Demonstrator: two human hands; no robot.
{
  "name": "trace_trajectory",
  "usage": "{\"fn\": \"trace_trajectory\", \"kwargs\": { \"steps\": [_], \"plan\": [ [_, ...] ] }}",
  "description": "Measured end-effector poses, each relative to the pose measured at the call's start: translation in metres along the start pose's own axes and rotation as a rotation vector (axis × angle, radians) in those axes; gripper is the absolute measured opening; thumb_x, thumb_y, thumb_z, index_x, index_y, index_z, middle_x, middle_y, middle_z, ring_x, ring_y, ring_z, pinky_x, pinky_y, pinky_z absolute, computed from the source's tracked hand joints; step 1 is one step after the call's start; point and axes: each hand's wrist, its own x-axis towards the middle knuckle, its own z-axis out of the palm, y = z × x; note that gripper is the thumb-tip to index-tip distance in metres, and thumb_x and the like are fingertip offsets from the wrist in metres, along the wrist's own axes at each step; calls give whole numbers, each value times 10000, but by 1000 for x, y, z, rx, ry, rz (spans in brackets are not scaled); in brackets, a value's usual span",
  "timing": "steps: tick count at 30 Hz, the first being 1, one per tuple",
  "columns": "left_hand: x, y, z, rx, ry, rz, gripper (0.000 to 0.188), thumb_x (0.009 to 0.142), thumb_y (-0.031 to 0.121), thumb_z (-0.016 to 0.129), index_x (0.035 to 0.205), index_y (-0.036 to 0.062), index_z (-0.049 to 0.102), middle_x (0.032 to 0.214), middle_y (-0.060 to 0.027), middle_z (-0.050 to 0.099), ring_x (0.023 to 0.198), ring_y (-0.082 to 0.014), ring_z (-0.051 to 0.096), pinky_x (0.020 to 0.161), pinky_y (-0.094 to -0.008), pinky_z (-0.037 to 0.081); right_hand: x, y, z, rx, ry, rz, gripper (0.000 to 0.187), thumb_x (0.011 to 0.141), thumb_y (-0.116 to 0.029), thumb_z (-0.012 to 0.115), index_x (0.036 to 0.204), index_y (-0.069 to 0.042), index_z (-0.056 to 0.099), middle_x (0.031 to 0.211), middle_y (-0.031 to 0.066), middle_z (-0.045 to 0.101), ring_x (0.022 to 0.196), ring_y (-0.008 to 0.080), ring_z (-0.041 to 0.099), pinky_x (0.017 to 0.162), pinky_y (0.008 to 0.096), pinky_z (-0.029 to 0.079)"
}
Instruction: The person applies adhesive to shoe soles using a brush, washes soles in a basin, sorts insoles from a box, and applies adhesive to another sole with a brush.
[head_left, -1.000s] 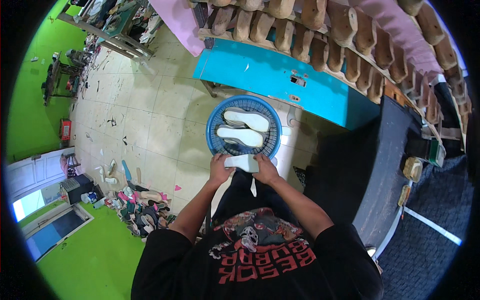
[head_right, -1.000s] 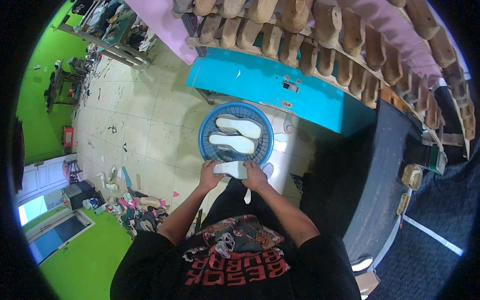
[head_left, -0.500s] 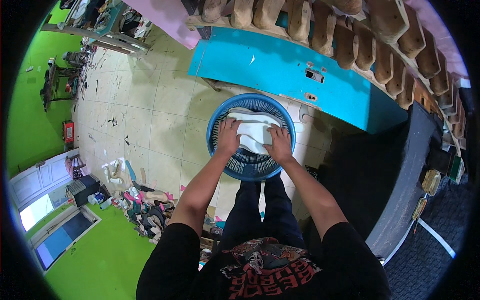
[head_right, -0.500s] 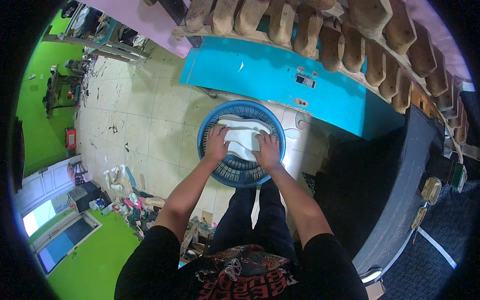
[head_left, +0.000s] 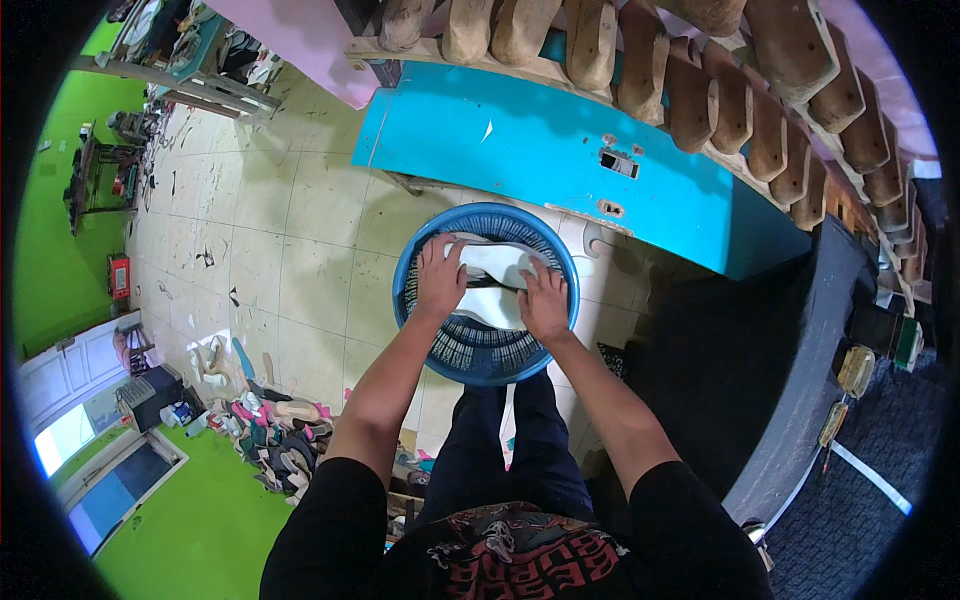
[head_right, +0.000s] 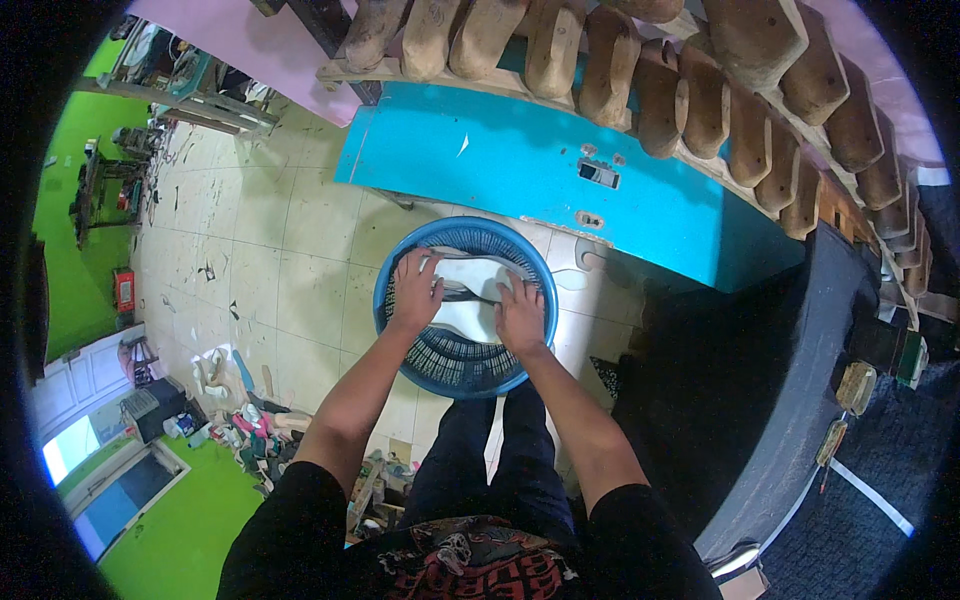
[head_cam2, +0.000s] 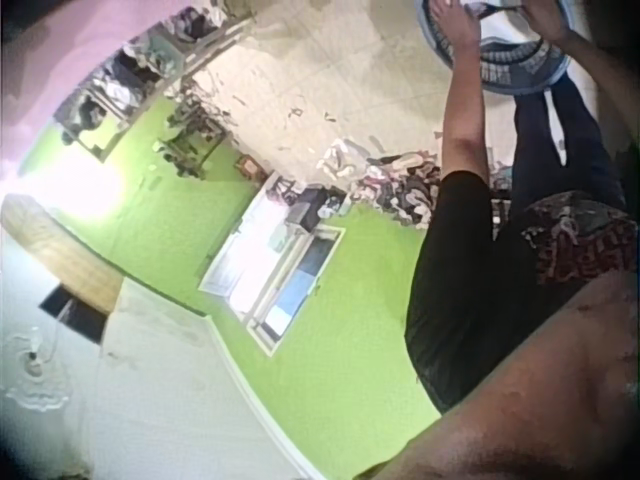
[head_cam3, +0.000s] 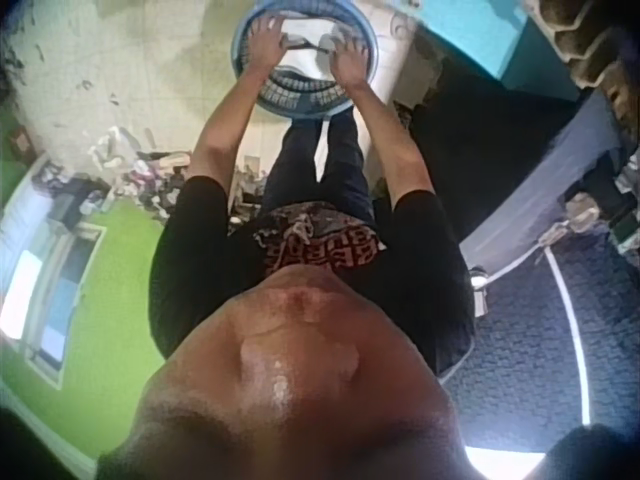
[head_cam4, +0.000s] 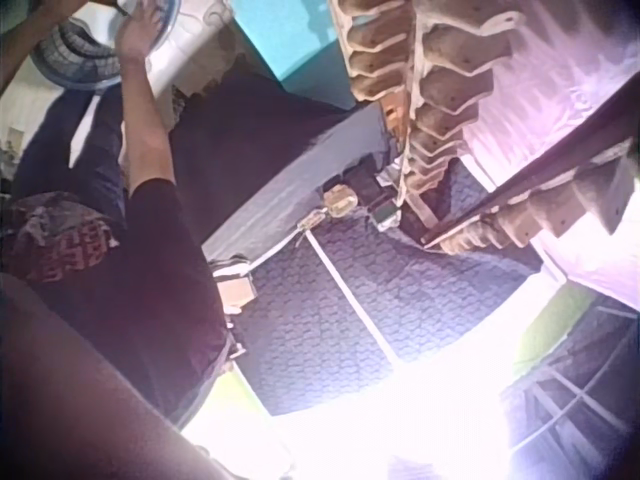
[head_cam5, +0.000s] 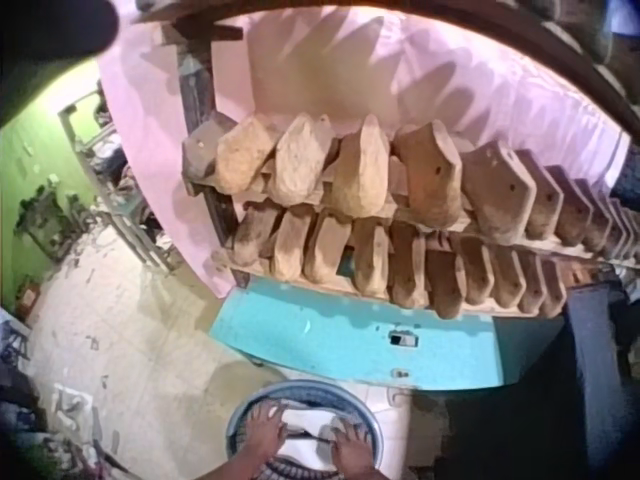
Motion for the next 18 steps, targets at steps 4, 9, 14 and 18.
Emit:
{"fn": "trace_trajectory", "kwargs": {
  "steps": [4,9,14,18],
  "plan": [
    [-7,4,6,3,-147,-58,549,805,113,711,1339,92,585,1372,-138,477,1324,-362,439,1079,-497,408,-10,-6,10,-44,-117,-51,598,910,-306,674,1419,-30,524,1599,131,319,1400,356,365,1132,530,327],
    [-15,-1,10,62,-279,-31,877,714,214,837,1486,117,432,1469,-162,388,1404,-382,369,1141,-480,368,-10,-22,11,-194,-341,17,887,881,-444,732,1561,-33,339,1691,149,113,1491,359,262,1172,550,300],
    [-19,-10,2,174,-417,44,1198,559,202,947,1562,134,295,1514,-195,322,1447,-418,298,1178,-496,339,-4,-24,7,-337,-389,-43,906,858,-442,759,1564,-57,342,1694,141,129,1478,347,304,1168,527,317],
    [-34,-25,28,415,-356,12,1128,620,286,919,1563,144,316,1541,-179,336,1456,-395,321,1199,-479,318,5,-32,17,-384,-455,-36,915,824,-423,796,1563,-105,360,1681,138,152,1470,325,317,1188,500,311]
  ]
}}
